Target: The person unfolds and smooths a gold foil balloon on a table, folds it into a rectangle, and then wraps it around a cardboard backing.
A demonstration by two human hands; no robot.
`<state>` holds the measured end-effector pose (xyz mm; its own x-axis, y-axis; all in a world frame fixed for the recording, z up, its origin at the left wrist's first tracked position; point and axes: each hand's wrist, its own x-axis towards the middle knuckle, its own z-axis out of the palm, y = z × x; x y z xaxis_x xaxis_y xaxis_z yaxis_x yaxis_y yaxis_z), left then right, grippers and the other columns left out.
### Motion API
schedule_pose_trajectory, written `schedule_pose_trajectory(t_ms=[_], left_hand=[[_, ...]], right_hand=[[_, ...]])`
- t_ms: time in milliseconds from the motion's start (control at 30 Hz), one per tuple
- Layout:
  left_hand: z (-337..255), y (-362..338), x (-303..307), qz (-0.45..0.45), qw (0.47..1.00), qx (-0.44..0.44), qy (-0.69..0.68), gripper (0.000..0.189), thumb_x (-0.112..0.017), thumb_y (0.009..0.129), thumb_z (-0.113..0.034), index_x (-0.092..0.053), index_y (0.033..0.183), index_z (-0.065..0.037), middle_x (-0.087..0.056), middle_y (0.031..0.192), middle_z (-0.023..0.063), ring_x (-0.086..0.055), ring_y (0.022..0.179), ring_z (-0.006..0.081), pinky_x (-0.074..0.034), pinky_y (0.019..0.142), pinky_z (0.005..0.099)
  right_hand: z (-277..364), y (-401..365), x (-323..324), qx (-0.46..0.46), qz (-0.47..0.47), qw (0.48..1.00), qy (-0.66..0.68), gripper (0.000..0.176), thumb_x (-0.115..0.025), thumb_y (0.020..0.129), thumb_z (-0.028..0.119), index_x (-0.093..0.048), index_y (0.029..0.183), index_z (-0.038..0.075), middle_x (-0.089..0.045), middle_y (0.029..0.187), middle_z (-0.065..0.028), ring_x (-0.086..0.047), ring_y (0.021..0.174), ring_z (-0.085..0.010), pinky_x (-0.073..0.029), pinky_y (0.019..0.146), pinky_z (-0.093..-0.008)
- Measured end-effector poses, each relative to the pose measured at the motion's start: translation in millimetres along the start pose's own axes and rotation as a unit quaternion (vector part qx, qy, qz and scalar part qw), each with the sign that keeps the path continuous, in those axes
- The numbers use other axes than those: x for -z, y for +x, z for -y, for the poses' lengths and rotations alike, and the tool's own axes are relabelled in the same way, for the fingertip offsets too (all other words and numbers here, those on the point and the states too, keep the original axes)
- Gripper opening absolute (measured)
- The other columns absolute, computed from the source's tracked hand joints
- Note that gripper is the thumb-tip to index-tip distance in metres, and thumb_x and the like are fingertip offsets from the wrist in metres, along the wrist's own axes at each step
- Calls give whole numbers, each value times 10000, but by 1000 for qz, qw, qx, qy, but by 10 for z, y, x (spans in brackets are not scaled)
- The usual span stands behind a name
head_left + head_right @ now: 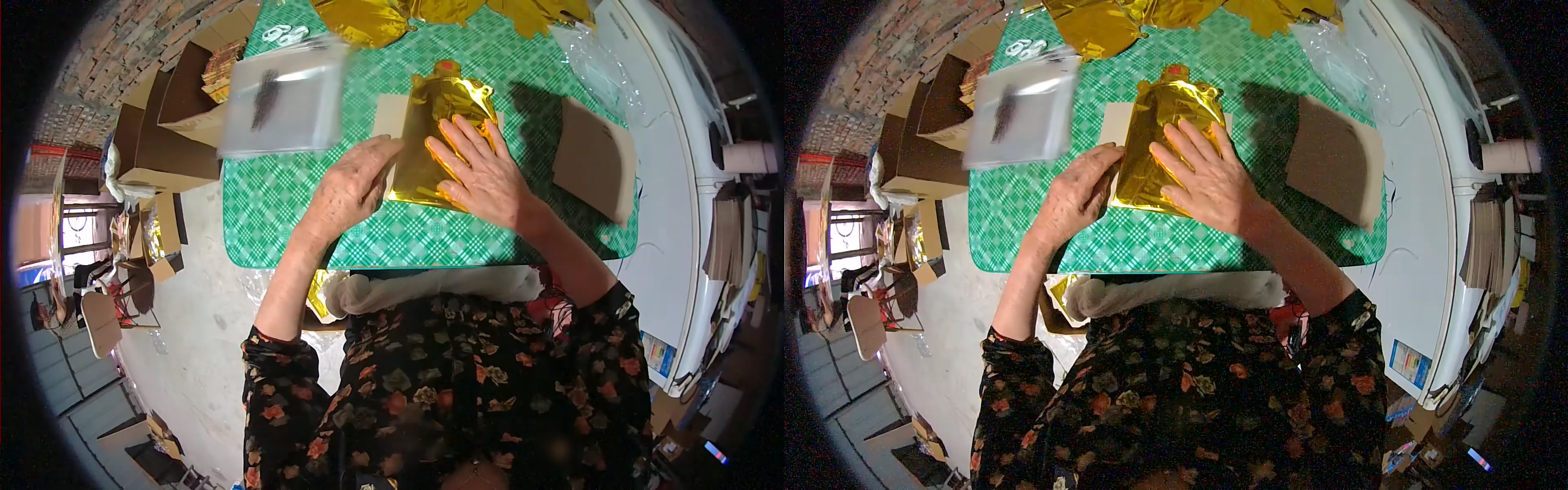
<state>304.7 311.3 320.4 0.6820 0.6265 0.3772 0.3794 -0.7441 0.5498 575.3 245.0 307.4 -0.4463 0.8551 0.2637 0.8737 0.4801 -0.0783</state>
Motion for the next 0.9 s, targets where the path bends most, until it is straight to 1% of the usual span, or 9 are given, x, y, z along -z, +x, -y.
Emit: schedule_pose_trajectory(t_ms=[167, 200, 300, 333, 400, 500, 667, 767, 900], left_hand=[[-209, 112, 56, -23, 998, -28, 55, 528, -659, 898, 13, -552, 1413, -35, -619, 1392, 182, -551, 1355, 408, -483, 1124, 482], [-249, 140, 25, -18, 995, -49, 81, 626, -733, 868, -62, -514, 1452, -18, -576, 1453, 196, -502, 1403, 428, -453, 1155, 498], [-574, 245, -210, -20, 999, -19, 22, 755, -763, 898, -240, -430, 1545, -38, -443, 1574, 235, -391, 1483, 448, -369, 1216, 522], [-646, 224, -335, -16, 999, -10, 42, 800, -748, 907, -321, -394, 1572, -50, -389, 1604, 243, -347, 1503, 455, -330, 1232, 533], [-679, 140, -611, -8, 997, 9, 82, 902, -718, 925, -484, -323, 1624, -72, -282, 1662, 258, -258, 1542, 470, -252, 1264, 555], [-663, 129, -725, 4, 991, 50, 123, 946, -613, 954, -620, -261, 1655, -92, -224, 1682, 267, -186, 1560, 486, -187, 1274, 576], [-668, 128, -751, 0, 988, 48, 148, 952, -600, 950, -646, -274, 1652, -92, -237, 1674, 277, -211, 1551, 490, -208, 1265, 579], [-698, 139, -739, 11, 986, 52, 159, 931, -576, 956, -664, -296, 1649, -108, -239, 1673, 279, -213, 1545, 503, -214, 1259, 588], [-688, 138, -748, 26, 980, 51, 190, 887, -539, 966, -686, -338, 1639, -145, -233, 1677, 275, -199, 1540, 522, -213, 1256, 597]], right_hand=[[-4, 7, 22, 2, 7, 1000, -5, 642, -607, 977, 444, -501, 1521, 120, -418, 1606, -168, -325, 1525, -357, -190, 1242, -629], [-5, 7, 25, 1, 11, 1000, -5, 640, -603, 978, 450, -504, 1517, 118, -419, 1605, -168, -324, 1525, -357, -188, 1241, -633], [-5, 4, -2, -6, 41, 999, -21, 644, -566, 988, 478, -501, 1515, 114, -411, 1607, -168, -319, 1526, -365, -177, 1243, -634], [-15, -6, -7, 20, 19, 999, -40, 655, -525, 1000, 497, -478, 1536, 123, -396, 1612, -173, -304, 1531, -374, -166, 1243, -638], [-28, -2, -35, 11, 16, 999, -39, 660, -511, 1003, 502, -469, 1547, 132, -387, 1615, -174, -290, 1536, -377, -157, 1243, -640], [-35, -1, 3, 15, 17, 1000, -20, 635, -490, 1020, 467, -465, 1556, 128, -375, 1622, -174, -272, 1544, -374, -143, 1249, -631], [-125, -22, -1, 43, 11, 999, -15, 617, -501, 1037, 404, -457, 1552, 66, -393, 1618, -176, -288, 1541, -375, -148, 1257, -606], [-228, 3, 31, 28, 1, 999, 31, 619, -534, 1036, 383, -469, 1535, 22, -418, 1609, -189, -291, 1545, -374, -157, 1256, -609], [-513, 34, 74, 30, -64, 997, -37, 574, -619, 1003, 291, -513, 1484, -5, -469, 1568, -224, -396, 1496, -378, -220, 1237, -619]])
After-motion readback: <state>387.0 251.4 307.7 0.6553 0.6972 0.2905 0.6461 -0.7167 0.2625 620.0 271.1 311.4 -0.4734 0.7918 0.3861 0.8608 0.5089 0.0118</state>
